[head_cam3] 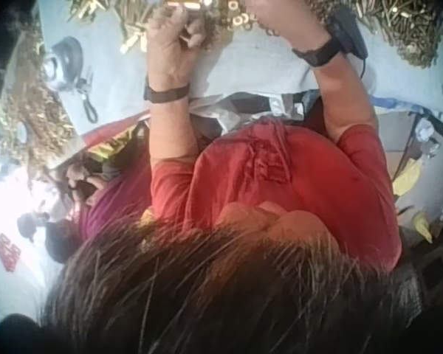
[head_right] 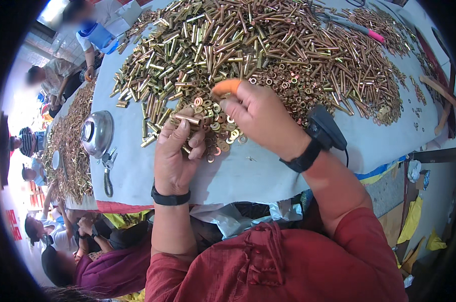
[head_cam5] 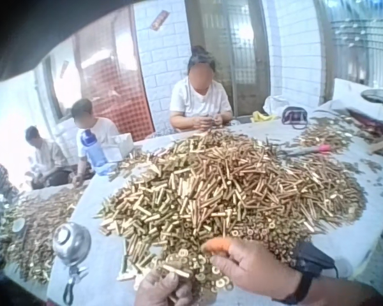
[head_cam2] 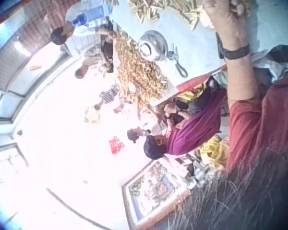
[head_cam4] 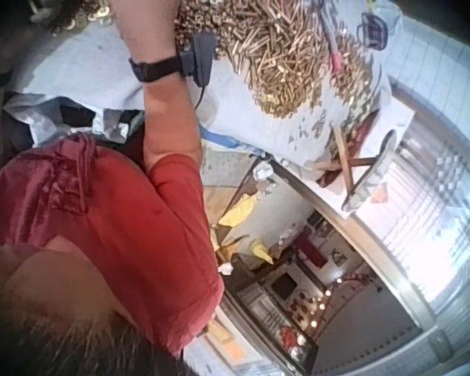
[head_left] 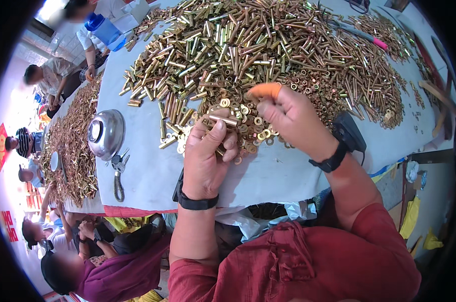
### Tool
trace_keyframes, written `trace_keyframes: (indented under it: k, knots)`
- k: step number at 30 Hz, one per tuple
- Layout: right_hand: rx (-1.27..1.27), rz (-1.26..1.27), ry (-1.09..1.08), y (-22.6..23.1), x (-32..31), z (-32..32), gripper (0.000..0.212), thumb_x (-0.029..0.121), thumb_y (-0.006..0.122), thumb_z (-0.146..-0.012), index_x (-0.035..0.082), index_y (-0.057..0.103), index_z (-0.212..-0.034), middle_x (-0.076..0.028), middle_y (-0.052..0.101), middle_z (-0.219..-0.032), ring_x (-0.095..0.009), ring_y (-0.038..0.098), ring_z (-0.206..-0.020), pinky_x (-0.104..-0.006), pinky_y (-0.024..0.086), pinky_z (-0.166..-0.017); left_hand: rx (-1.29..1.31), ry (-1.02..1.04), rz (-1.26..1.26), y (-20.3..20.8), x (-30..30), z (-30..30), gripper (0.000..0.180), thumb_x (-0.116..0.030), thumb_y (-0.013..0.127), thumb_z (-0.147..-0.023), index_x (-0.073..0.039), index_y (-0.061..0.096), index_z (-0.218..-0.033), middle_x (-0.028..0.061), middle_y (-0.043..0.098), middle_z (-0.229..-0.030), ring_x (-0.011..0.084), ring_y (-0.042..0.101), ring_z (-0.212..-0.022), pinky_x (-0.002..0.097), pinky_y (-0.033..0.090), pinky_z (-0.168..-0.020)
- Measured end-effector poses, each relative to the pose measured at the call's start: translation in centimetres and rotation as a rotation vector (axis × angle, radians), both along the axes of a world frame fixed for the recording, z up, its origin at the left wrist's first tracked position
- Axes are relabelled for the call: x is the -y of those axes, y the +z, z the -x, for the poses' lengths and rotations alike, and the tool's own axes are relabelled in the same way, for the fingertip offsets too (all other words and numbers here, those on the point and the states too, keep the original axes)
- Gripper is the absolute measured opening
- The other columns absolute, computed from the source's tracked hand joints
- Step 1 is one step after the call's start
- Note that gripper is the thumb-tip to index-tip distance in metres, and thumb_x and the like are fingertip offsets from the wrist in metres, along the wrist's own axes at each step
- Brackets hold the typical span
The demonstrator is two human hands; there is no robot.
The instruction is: The person assembles expansion bolts by sliding a washer onto a bolt and then inserting the bolt into a metal sleeve. This process is repeated multiple times, with each completed assembly being placed back onto the table.
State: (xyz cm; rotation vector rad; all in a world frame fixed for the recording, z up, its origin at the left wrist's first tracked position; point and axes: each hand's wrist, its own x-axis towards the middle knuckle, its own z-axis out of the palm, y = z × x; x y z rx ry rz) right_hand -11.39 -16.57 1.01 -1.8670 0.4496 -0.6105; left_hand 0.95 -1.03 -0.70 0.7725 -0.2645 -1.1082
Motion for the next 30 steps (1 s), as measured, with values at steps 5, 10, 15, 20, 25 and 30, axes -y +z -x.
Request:
trace_keyframes:
  k: [5,10,15,20,25,30]
  knots:
    - [-0.031,0.216,0.136,0.7,-1.6,0.8,0.020,0.006,0.059,-0.088,0.001,0.065,-0.107,-0.015,0.064,-0.083,-0.026,0.065,-0.073,-0.0345,0.051,-0.067,0.061,0.046,0.026,0.2,-0.1,0.1,0.023,-0.016,0.058,-0.097,-0.006,0.057,-0.117,0.0043,0.052,-0.073,0.0132,0.044,-0.055,0.0282,0.040,-0.048]
    - [-0.085,0.201,0.154,0.6,-1.9,1.1,0.024,0.007,0.060,-0.088,0.002,0.064,-0.111,-0.013,0.066,-0.088,-0.024,0.066,-0.075,-0.0332,0.052,-0.068,0.072,0.073,0.045,0.0,-0.1,0.3,0.023,-0.011,0.063,-0.093,-0.002,0.059,-0.114,0.0070,0.061,-0.094,0.0116,0.049,-0.069,0.0219,0.037,-0.051]
    - [-0.057,-0.036,0.130,0.3,-2.8,1.0,0.039,0.000,0.059,-0.086,0.003,0.055,-0.125,-0.011,0.064,-0.081,-0.018,0.063,-0.066,-0.0312,0.050,-0.061,0.241,0.128,-0.045,-0.2,-0.1,0.2,0.017,-0.013,0.060,-0.096,-0.002,0.059,-0.109,0.0018,0.052,-0.070,0.0075,0.043,-0.057,0.0210,0.035,-0.049]
    - [0.082,-0.081,0.186,-0.7,-3.3,0.8,0.053,-0.003,0.061,-0.084,0.005,0.046,-0.134,-0.009,0.065,-0.081,-0.015,0.064,-0.066,-0.0293,0.049,-0.059,0.242,0.091,-0.094,-0.4,-0.3,-0.1,0.017,-0.018,0.062,-0.096,-0.003,0.059,-0.103,0.0018,0.054,-0.071,0.0077,0.044,-0.055,0.0204,0.037,-0.048]
    - [-0.046,0.348,0.128,0.5,-2.3,1.0,0.050,0.014,0.073,-0.083,0.007,0.053,-0.128,-0.007,0.064,-0.071,-0.018,0.064,-0.062,-0.0291,0.050,-0.057,0.078,-0.059,-0.140,0.7,-0.2,0.7,0.013,-0.018,0.059,-0.097,-0.004,0.058,-0.095,0.0085,0.064,-0.082,0.0117,0.053,-0.056,0.0209,0.041,-0.047]
    - [-0.062,0.016,-0.030,0.6,-1.2,1.6,0.034,0.020,0.071,-0.083,0.008,0.063,-0.114,-0.014,0.065,-0.076,-0.028,0.064,-0.067,-0.0374,0.051,-0.062,-0.011,0.026,0.028,0.6,-0.9,-0.4,0.010,-0.014,0.056,-0.098,-0.005,0.055,-0.102,0.0123,0.064,-0.088,0.0129,0.054,-0.057,0.0211,0.040,-0.043]
